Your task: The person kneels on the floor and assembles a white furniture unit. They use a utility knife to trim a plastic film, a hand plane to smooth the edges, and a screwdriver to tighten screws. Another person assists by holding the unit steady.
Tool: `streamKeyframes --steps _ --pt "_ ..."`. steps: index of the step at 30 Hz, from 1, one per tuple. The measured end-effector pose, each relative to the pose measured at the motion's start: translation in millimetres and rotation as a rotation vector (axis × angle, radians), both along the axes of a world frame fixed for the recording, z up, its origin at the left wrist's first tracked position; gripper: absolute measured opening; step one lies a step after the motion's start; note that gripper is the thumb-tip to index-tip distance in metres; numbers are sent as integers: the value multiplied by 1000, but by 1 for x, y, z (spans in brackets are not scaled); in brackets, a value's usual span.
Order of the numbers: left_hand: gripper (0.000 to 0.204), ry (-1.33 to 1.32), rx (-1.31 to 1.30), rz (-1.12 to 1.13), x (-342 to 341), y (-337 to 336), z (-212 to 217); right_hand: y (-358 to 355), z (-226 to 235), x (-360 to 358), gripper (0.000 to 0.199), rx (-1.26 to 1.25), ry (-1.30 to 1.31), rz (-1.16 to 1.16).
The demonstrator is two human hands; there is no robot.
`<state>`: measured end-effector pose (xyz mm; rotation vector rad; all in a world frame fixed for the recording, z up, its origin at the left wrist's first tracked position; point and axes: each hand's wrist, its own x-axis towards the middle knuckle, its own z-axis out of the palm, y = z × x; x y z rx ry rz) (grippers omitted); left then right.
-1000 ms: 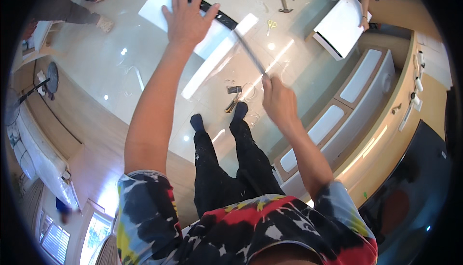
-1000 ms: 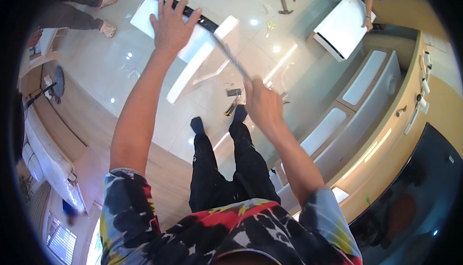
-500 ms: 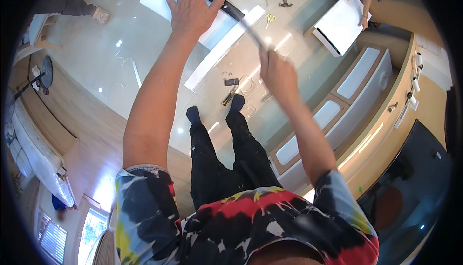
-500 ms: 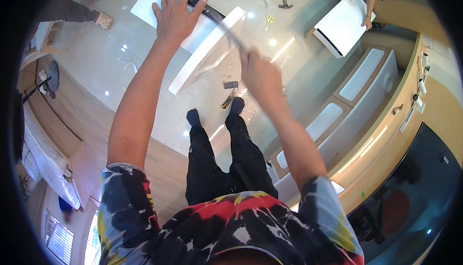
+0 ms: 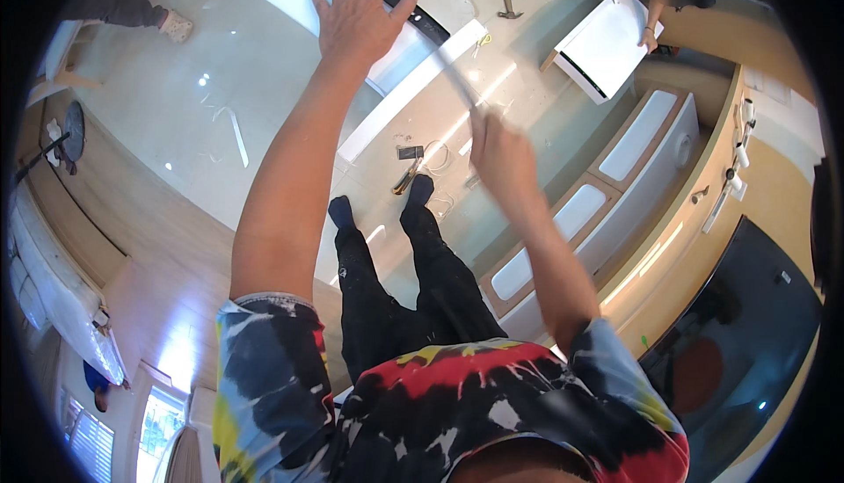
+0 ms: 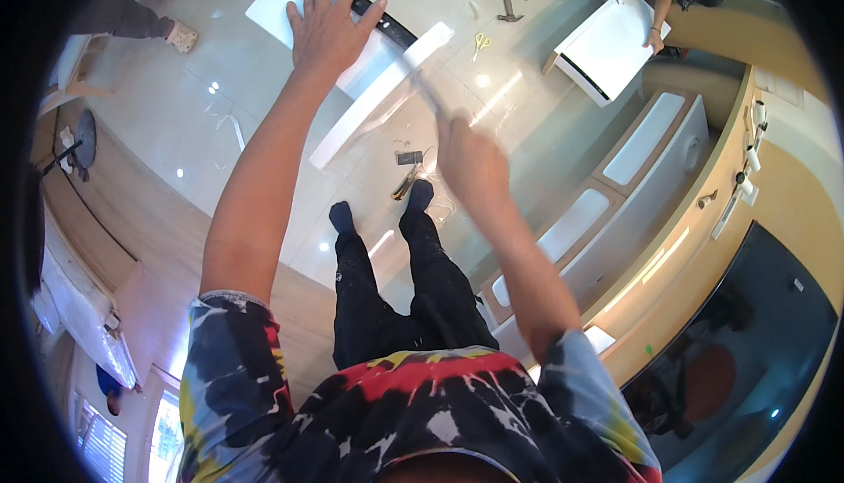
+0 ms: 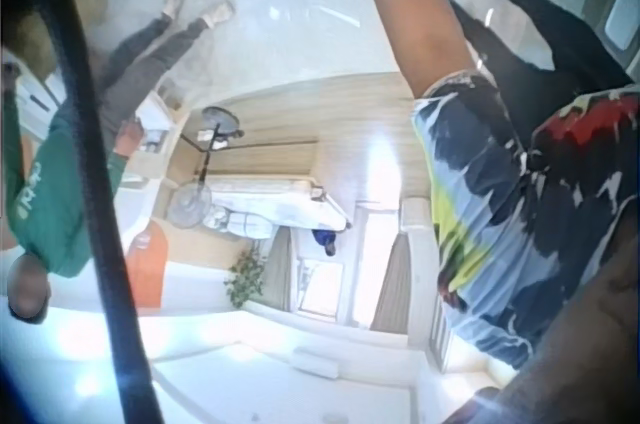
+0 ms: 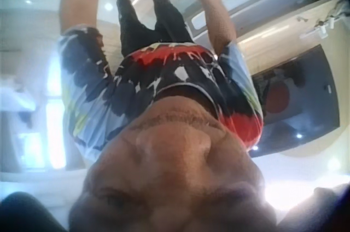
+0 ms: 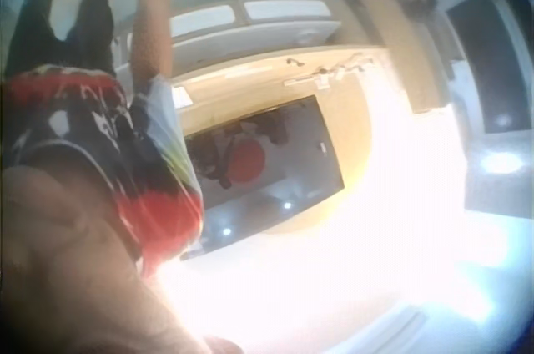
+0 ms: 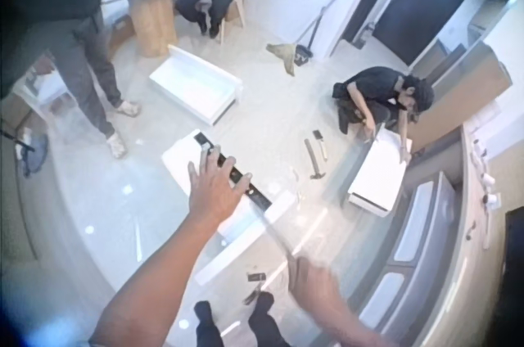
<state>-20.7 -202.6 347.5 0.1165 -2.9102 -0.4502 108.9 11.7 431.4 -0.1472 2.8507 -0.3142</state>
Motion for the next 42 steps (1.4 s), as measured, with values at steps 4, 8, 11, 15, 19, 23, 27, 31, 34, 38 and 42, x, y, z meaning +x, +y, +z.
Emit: streamKeyframes --steps 4,8,11,15,19,23,27,31,34,38,42 --pt "59 6 -69 -10 4 -7 -1 -6 3 13 39 8 -3 22" --pt "59 -30 16 -17 -3 7 1 4 -15 -59 42 -51 159 -43" --pt "59 -14 -1 -13 2 0 -2 -1 8 25 38 -90 -131 -25" --pt "62 -37 -41 -26 1 -7 6 -1 -11 -19 38 -128 8 -64" --pt "67 -37 73 -63 -9 1 -6 21 -11 -84 41 -240 124 -150" --pt "73 -248 217 119 -19 26 29 33 -10 -21 40 -342 -39 -245" --pt "65 -86 -18 109 -13 34 15 28 -37 14 34 -338 -28 -180" --pt "52 -132 -21 90 -13 40 20 19 -47 -53 33 -291 64 -226" --pt "51 -97 9 90 -10 35 9 26 -37 -81 34 -193 78 -118" --pt "49 -103 -34 110 -13 38 18 45 -15 -8 35 -305 0 -173" --pt "47 -141 -45 98 -16 42 20 31 -17 -63 33 -177 110 -58"
